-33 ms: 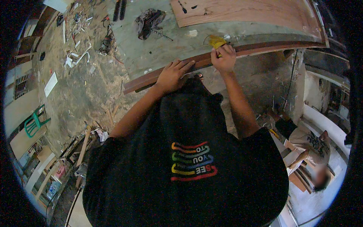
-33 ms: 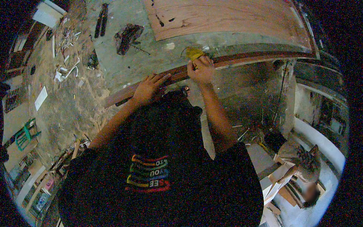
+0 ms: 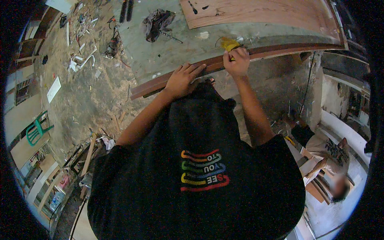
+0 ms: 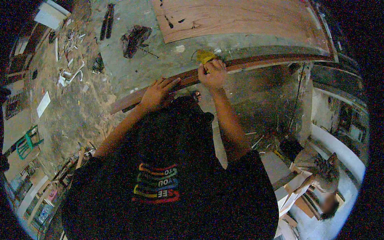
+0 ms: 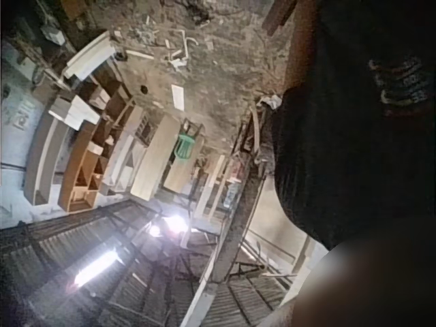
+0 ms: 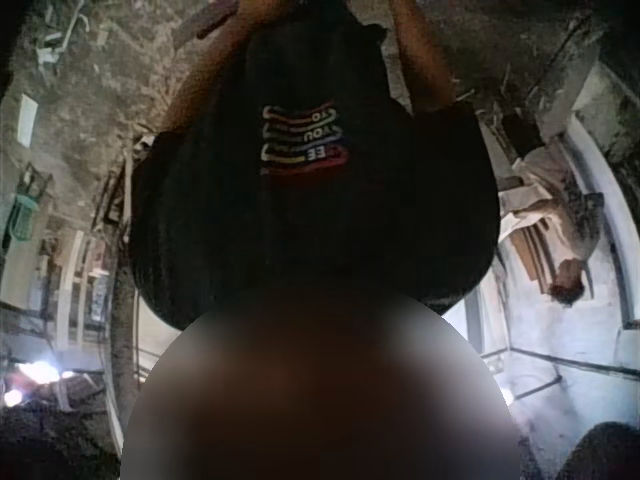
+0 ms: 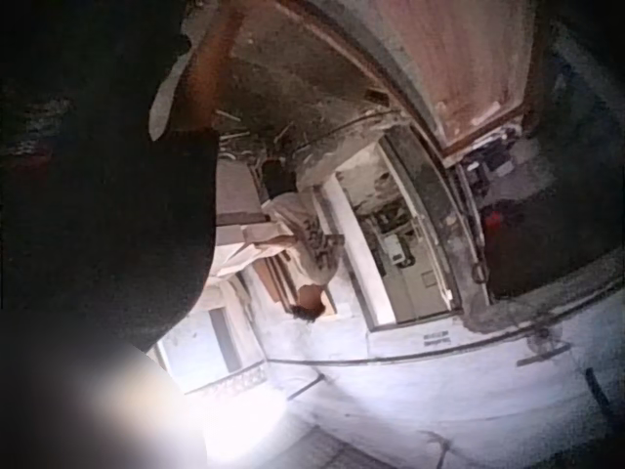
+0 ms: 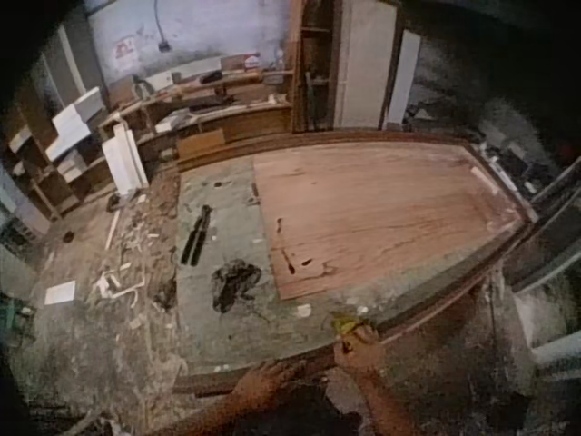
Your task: The person applies a finish to a long wooden trim piece using a yellow cloth. They repeatedly rub the cloth along the trim, occasionally repositioning the piece on a workbench. The person also pours liquid from a plastic bottle onto the cloth during the process.
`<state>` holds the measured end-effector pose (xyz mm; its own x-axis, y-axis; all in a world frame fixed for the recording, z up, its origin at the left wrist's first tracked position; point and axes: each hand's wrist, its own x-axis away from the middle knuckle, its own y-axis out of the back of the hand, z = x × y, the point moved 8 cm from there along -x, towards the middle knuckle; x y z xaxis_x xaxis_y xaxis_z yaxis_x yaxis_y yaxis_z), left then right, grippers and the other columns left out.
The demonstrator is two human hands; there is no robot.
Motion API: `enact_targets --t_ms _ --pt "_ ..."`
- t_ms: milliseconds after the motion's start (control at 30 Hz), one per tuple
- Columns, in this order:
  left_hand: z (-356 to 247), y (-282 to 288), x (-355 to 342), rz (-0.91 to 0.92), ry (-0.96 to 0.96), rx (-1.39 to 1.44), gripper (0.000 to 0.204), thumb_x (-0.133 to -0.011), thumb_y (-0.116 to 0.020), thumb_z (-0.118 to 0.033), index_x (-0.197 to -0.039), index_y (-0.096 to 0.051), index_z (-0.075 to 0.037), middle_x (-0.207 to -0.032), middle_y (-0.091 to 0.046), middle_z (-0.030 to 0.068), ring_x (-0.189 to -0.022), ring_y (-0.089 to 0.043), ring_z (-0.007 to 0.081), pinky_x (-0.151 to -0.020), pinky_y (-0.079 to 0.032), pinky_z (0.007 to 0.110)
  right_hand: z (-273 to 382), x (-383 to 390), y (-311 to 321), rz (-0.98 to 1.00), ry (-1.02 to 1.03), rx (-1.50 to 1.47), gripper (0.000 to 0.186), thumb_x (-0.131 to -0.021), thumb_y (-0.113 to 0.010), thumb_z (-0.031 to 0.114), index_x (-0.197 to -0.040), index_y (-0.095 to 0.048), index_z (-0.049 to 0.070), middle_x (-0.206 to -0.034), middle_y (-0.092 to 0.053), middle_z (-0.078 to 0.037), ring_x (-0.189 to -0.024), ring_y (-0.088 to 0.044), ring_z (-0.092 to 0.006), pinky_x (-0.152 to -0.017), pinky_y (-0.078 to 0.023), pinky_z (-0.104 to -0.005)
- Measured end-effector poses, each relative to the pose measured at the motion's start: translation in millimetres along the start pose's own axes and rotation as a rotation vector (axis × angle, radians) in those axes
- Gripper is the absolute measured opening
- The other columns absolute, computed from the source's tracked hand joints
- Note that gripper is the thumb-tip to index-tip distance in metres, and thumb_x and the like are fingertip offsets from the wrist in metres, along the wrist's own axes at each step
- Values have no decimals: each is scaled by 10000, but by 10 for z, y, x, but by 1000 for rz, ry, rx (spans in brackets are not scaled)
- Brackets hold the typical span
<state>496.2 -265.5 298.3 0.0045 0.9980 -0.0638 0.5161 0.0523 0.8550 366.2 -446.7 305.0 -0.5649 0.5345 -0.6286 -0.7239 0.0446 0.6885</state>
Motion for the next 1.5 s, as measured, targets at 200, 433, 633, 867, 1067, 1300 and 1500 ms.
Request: enact_targets --t_ms 200,433,633,867,1067,1300,1500 --pt "122 6 -126 27 207 322 569 -906 -724 -279 -1416 -575 -74 -1224 -667 187 -1164 -602 398 -1009 -496 473 90 10 108 -65 -33 -28 245 -820 -788 101 -698 -575 105 -780 -575 -51 -734 -588 -296 -706 -449 -435" --pt "-69 -82 -497 10 73 528 581 -912 -737 -317 -1376 -584 -4 -1312 -644 247 -1230 -601 424 -1065 -479 468 16 28 139 43 -60 77 140 -889 -756 173 -829 -656 97 -841 -646 -59 -816 -640 -291 -773 -463 -443" --pt "-192 -269 -758 74 -59 640 656 -925 -732 -322 -1451 -512 3 -1397 -600 251 -1282 -585 416 -1097 -463 452 -610 82 325 214 -138 168 208 -961 -668 296 -941 -736 100 -957 -745 -115 -908 -683 -316 -974 -439 -510" --pt "-325 -396 -1141 201 98 869 595 -954 -711 -243 -1470 -511 -26 -1425 -597 220 -1299 -599 365 -1117 -455 435 -2053 -90 885 147 22 362 274 -1014 -581 244 -856 -694 51 -813 -683 -121 -784 -651 -331 -770 -469 -479" --pt "-253 -374 -906 110 399 724 495 -941 -724 -159 -1411 -593 -76 -1334 -673 174 -1214 -661 351 -1092 -479 428 -3776 -96 1381 168 -24 353 269 -1003 -609 268 -912 -714 39 -836 -706 -137 -794 -657 -356 -830 -488 -521" --pt "-347 -172 -724 -129 451 248 474 -852 -776 -101 -1315 -670 -101 -1165 -732 105 -1045 -681 342 -935 -524 423 -5414 -221 1990 53 363 658 291 -1006 -638 305 -933 -712 33 -868 -730 -114 -767 -684 -319 -719 -547 -430" --pt "-674 -96 -1158 -207 472 117 359 -868 -773 -158 -1218 -707 -108 -1119 -728 103 -1051 -664 345 -940 -519 442 -6390 -516 2382 267 -262 614 379 -964 -694 404 -943 -714 26 -923 -755 -144 -803 -729 -377 -677 -587 -493"
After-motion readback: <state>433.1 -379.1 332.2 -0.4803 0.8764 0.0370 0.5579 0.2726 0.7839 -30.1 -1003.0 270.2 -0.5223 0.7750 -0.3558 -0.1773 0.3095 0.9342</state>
